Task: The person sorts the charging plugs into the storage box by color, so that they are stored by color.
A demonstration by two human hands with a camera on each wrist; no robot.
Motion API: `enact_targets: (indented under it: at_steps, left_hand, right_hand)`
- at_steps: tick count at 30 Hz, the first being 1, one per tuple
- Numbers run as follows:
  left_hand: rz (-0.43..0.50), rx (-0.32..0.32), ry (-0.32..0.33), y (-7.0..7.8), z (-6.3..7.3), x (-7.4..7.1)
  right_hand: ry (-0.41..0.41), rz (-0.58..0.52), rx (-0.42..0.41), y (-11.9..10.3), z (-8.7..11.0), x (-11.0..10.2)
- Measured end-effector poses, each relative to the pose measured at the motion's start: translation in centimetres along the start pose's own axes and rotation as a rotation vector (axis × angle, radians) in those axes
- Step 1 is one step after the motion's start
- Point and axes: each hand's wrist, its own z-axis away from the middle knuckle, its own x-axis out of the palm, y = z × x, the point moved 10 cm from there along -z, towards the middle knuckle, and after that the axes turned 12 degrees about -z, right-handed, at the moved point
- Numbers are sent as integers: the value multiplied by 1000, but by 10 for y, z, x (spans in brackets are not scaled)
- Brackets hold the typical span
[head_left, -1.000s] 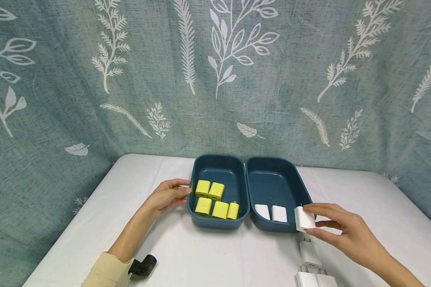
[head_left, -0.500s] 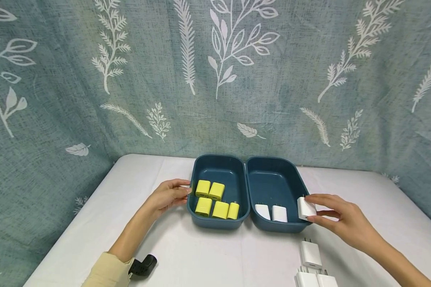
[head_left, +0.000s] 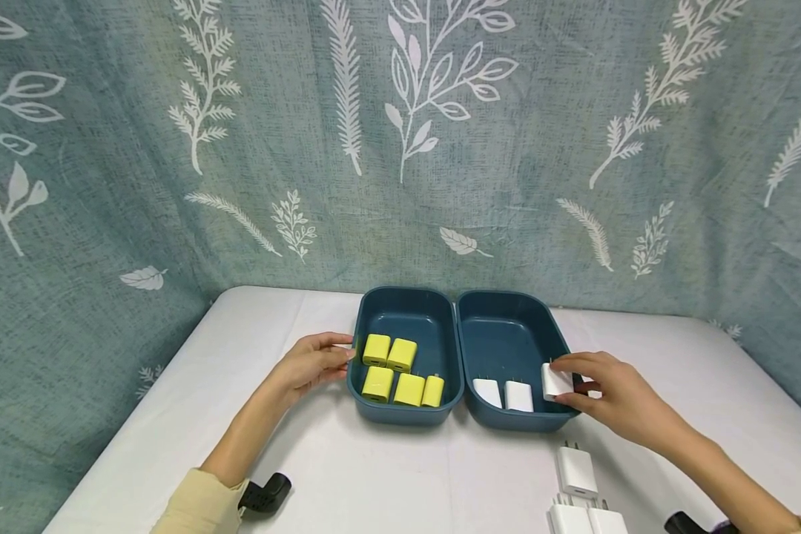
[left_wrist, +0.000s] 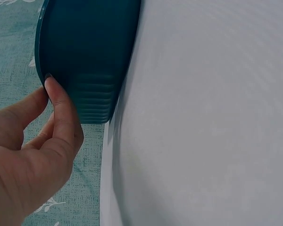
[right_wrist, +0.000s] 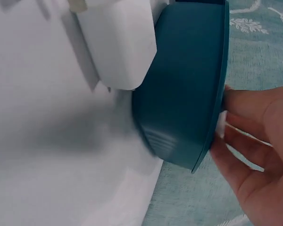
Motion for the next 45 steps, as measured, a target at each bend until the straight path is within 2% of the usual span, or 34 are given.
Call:
enact_targets:
  at_steps: [2, 6, 14, 20, 28, 32, 35, 45]
  left_hand:
    - [1, 0, -1, 0, 0, 0]
    - [1, 2, 1, 1, 0, -1]
    - [0, 7, 2, -1, 0, -1]
    - [6, 10, -1, -2, -1, -1]
    - [2, 4, -3, -1, 0, 1]
    - [-6, 0, -2, -2, 0, 1]
    - [-9, 1, -3, -1, -1, 1]
    - [-11, -14, 20, -2, -1, -1]
  right_hand:
    - [-24, 61, -22, -4, -3, 3]
    - [-84, 132, -4, -4, -9, 11]
    - [-151, 163, 48, -4, -15, 20]
    - [-161, 146, 70, 0, -15, 22]
    - [-198, 19, 169, 11, -12, 25]
    - [-158, -34, 159, 10, -10, 20]
    - [-100, -60, 134, 7, -9, 13]
    - [86, -40, 7, -15, -1, -13]
